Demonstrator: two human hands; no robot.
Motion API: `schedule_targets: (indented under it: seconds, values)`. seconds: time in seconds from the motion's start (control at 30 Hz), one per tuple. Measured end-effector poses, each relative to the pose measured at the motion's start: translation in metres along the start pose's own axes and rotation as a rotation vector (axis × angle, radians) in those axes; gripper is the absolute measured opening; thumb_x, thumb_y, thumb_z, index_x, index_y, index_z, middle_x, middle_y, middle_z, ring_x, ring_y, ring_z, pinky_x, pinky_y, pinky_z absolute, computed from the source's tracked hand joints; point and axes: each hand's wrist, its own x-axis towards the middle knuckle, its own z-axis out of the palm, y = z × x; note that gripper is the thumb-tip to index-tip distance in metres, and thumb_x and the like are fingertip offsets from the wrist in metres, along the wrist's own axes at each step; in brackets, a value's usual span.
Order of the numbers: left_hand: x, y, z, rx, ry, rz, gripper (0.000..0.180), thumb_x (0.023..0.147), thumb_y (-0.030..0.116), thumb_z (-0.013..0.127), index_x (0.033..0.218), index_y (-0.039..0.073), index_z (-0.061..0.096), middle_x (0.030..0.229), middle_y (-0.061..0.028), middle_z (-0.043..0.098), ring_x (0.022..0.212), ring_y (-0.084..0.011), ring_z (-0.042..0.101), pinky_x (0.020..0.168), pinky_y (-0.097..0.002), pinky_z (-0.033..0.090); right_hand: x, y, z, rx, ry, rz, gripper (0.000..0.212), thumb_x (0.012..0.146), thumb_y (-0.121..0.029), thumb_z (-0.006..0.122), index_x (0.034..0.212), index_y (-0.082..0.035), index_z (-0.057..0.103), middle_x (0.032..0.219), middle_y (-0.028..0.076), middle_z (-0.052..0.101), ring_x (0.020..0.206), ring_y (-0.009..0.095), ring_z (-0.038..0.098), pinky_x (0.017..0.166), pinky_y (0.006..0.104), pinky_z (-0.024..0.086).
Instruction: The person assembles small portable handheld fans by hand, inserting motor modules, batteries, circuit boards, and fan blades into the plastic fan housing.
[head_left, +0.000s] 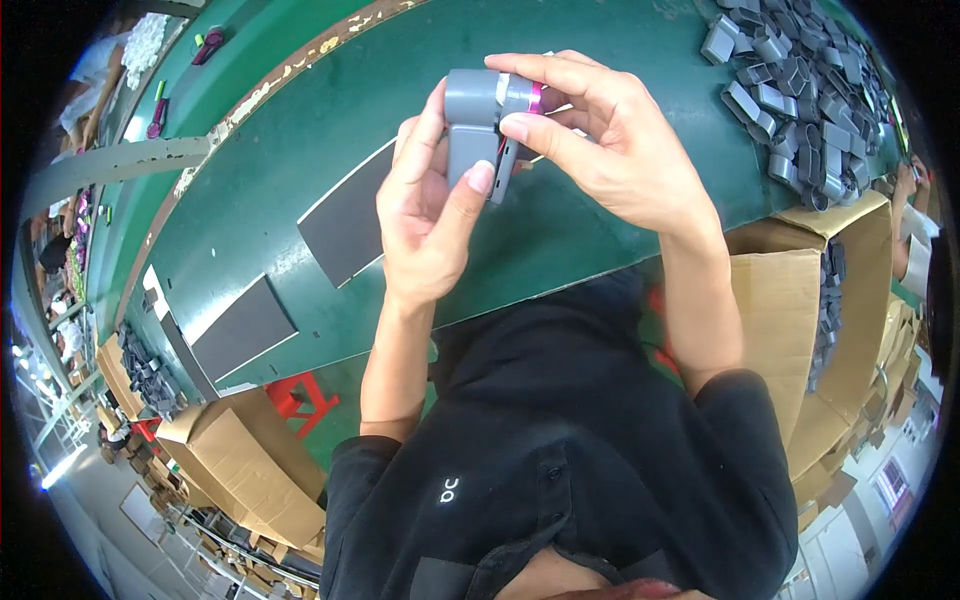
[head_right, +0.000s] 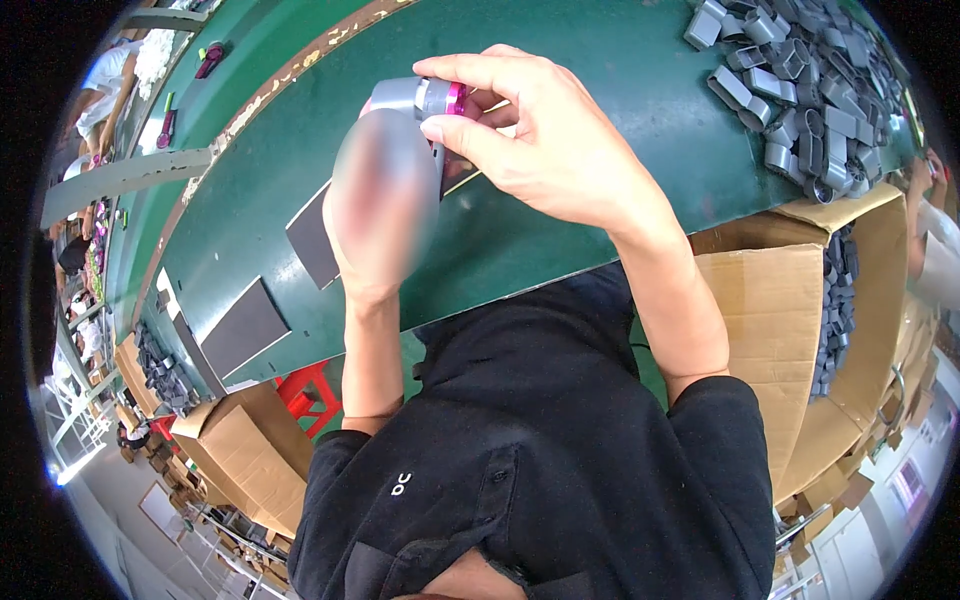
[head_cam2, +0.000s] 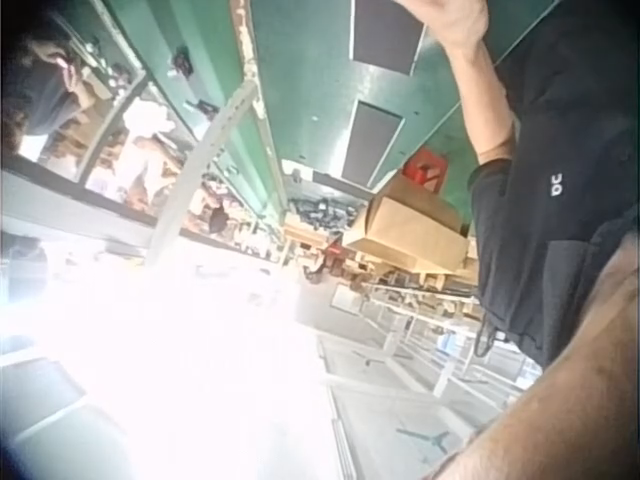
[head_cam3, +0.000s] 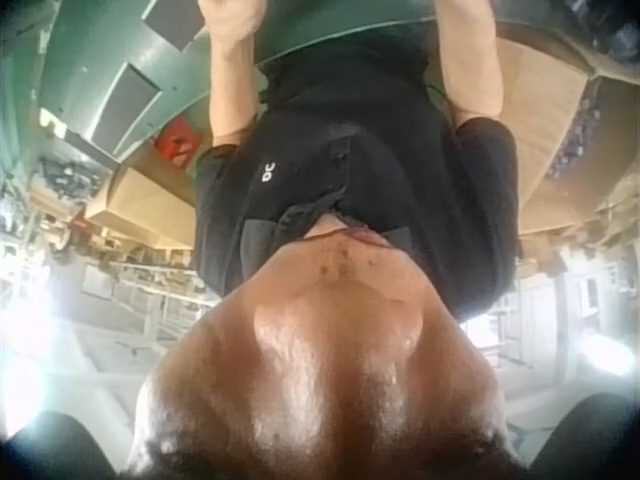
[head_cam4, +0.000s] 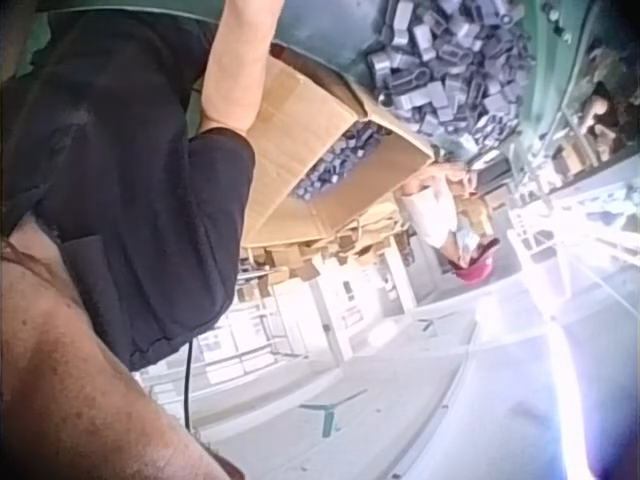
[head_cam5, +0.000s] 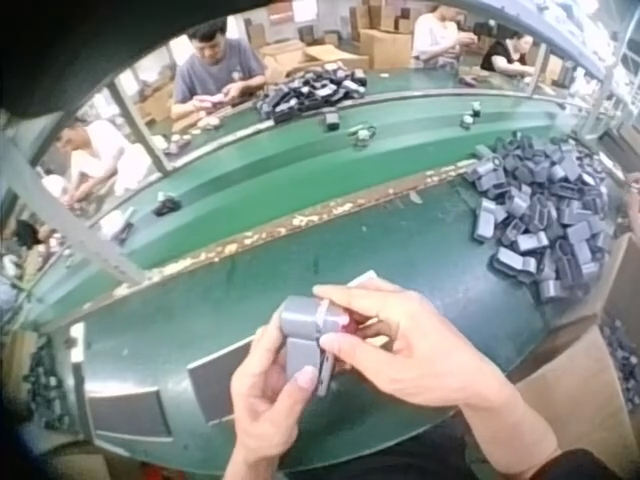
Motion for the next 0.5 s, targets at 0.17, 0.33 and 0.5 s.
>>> schedule_targets:
  seconds: [0.17,0.33,0.5]
  values:
    - [0.000,0.007,0.007,-0.023,0.010,-0.057,0.070,0.093,-0.012,0.061,0.158,-0.005,0.033,0.131,-0.0119,0.046,0.128,-0.0263,0.056,0.106,-0.0391,0.054,0.001,-0.006,-0.001,-0.165,-0.014,0.003,0.039,0.094,-0.012,0.071,0.131,0.000,0.067,0.104,0.013,0.065,0.087,0.022,0.070,0.081,0.0340,0.060]
    - [0.000,-0.004,-0.007,0.084,0.021,0.004,0.066,0.093,-0.009,0.065,0.155,-0.004,0.040,0.129,-0.0106,0.046,0.122,-0.0244,0.058,0.098,-0.0366,0.059,0.002,0.001,0.000,-0.249,-0.055,-0.011,0.040,0.095,-0.014,0.071,0.131,0.002,0.066,0.105,0.014,0.064,0.087,0.022,0.069,0.082,0.0357,0.061]
    - [-0.003,-0.004,-0.008,0.063,0.011,-0.001,0.063,0.093,-0.008,0.066,0.153,-0.004,0.044,0.126,-0.0097,0.048,0.119,-0.0219,0.060,0.100,-0.0369,0.057,0.002,0.014,0.001,-0.026,-0.052,-0.014,0.040,0.096,-0.013,0.071,0.131,0.005,0.065,0.107,0.015,0.063,0.086,0.021,0.067,0.082,0.0338,0.061]
